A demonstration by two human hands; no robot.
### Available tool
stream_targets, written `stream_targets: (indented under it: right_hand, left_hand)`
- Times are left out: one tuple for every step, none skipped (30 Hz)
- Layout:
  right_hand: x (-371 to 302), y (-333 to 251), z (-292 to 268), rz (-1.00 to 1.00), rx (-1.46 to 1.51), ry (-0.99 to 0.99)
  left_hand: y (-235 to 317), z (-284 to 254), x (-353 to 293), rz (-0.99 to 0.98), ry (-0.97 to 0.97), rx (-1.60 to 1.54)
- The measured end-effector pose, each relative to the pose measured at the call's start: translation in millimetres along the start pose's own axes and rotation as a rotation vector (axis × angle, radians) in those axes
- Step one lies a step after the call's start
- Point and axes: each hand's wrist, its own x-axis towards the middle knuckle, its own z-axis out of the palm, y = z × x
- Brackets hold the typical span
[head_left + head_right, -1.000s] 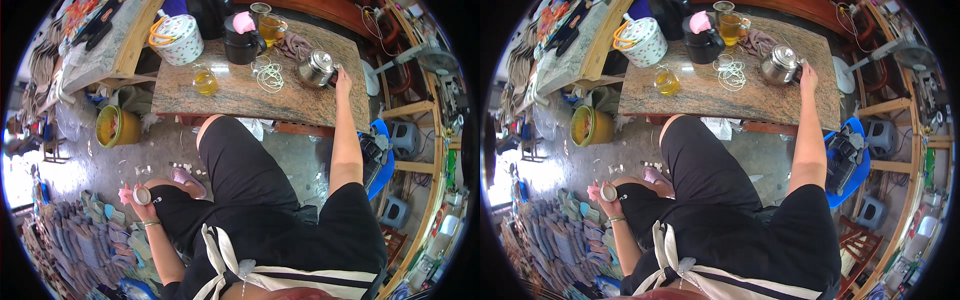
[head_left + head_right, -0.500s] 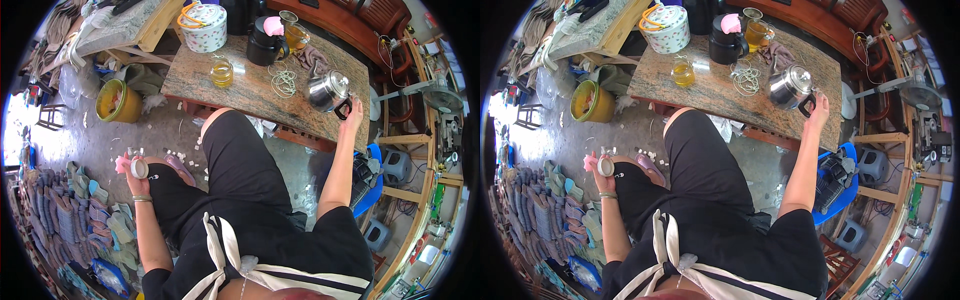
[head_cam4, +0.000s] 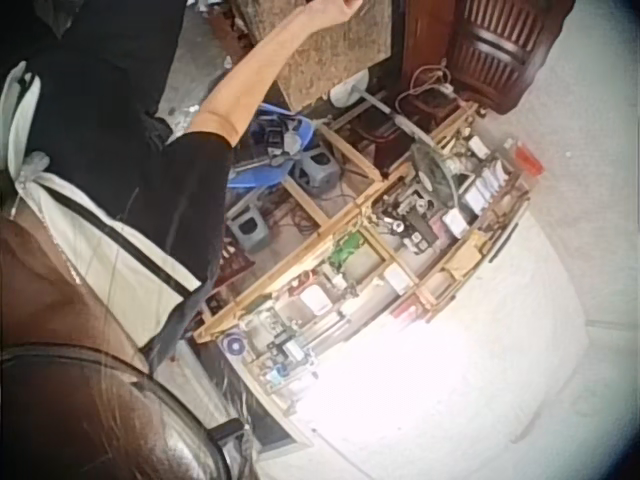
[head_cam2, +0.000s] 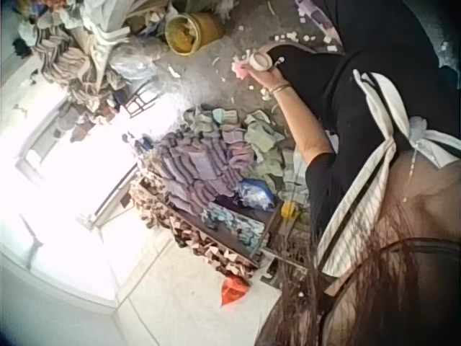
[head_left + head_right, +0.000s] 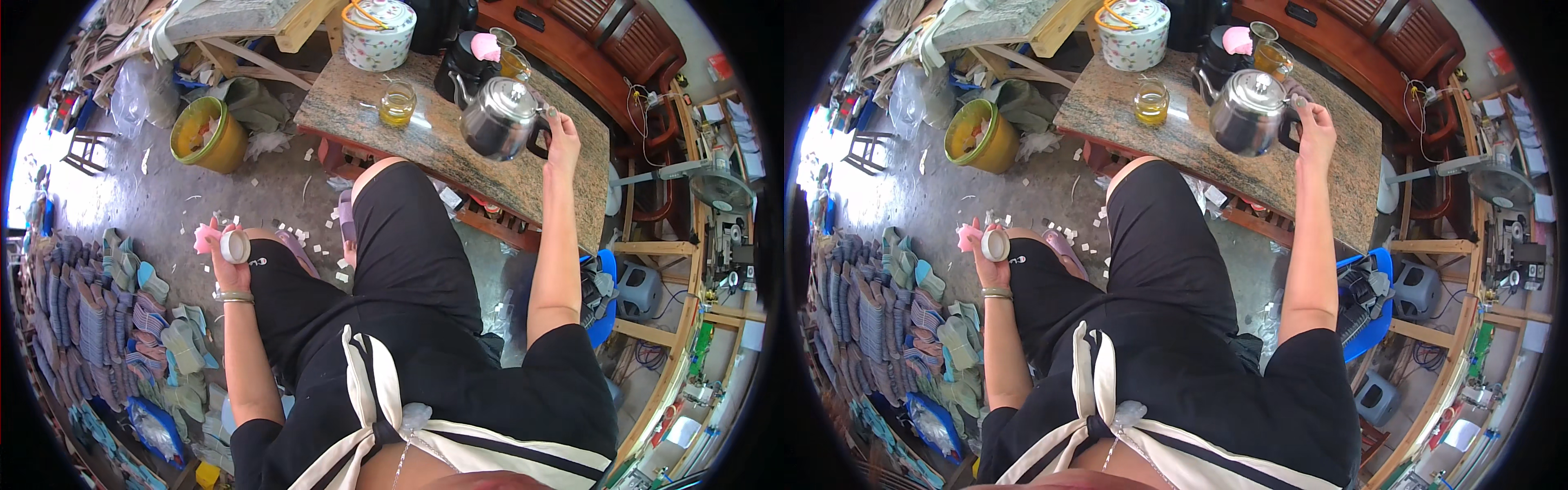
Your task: Preparing shoe components by applying adhesive or sealant to foam inserts.
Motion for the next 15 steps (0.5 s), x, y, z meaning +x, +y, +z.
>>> stream_targets:
  right_hand:
    - [-2, -3, 8, 0.011, 0.048, 0.023]
    - [-4, 0, 10, 0.006, 0.047, 0.017]
    - [-7, 6, 10, 0.018, 0.07, 0.057]
    - [-10, 12, 9, 0.03, 0.093, 0.098]
    - [-16, 16, 9, 0.025, 0.096, 0.091]
    - [-28, 18, 8, 0.061, 0.089, 0.09]
    - [-35, 19, 10, 0.096, 0.083, 0.089]
    - [-43, 16, 17, 0.123, 0.089, 0.111]
    - [-39, 24, 20, 0.12, 0.135, 0.057]
    - [-36, 24, 25, 0.118, 0.156, 0.049]
    - [-36, 21, 35, 0.119, 0.183, 0.034]
    - [-34, 17, 39, 0.152, 0.184, 0.035]
    - [-34, 16, 38, 0.153, 0.184, 0.031]
    - [-32, 14, 36, 0.124, 0.165, 0.073]
    - [-31, 11, 34, 0.096, 0.145, 0.116]
  left_hand:
    - [1, -2, -2, 0.005, 0.003, -0.006]
    - [2, -4, -2, 0.009, 0.005, -0.013]
    - [3, -5, -3, 0.015, 0.005, -0.021]
    - [5, -6, -5, 0.021, 0.009, -0.029]
    - [6, -7, -6, 0.028, 0.014, -0.035]
    - [7, -9, -6, 0.029, 0.015, -0.042]
    - [8, -10, -6, 0.029, 0.016, -0.041]
    - [9, -11, -7, 0.027, 0.015, -0.036]
    - [9, -12, -7, 0.024, 0.014, -0.04]
    - [9, -12, -7, 0.022, 0.01, -0.057]
    - [12, -13, -6, 0.027, 0.009, -0.071]
    - [11, -12, -6, 0.03, 0.012, -0.073]
    - [8, -12, -6, 0.028, 0.012, -0.079]
    - [7, -11, -6, 0.03, 0.013, -0.088]
    - [7, -10, -5, 0.035, 0.018, -0.093]
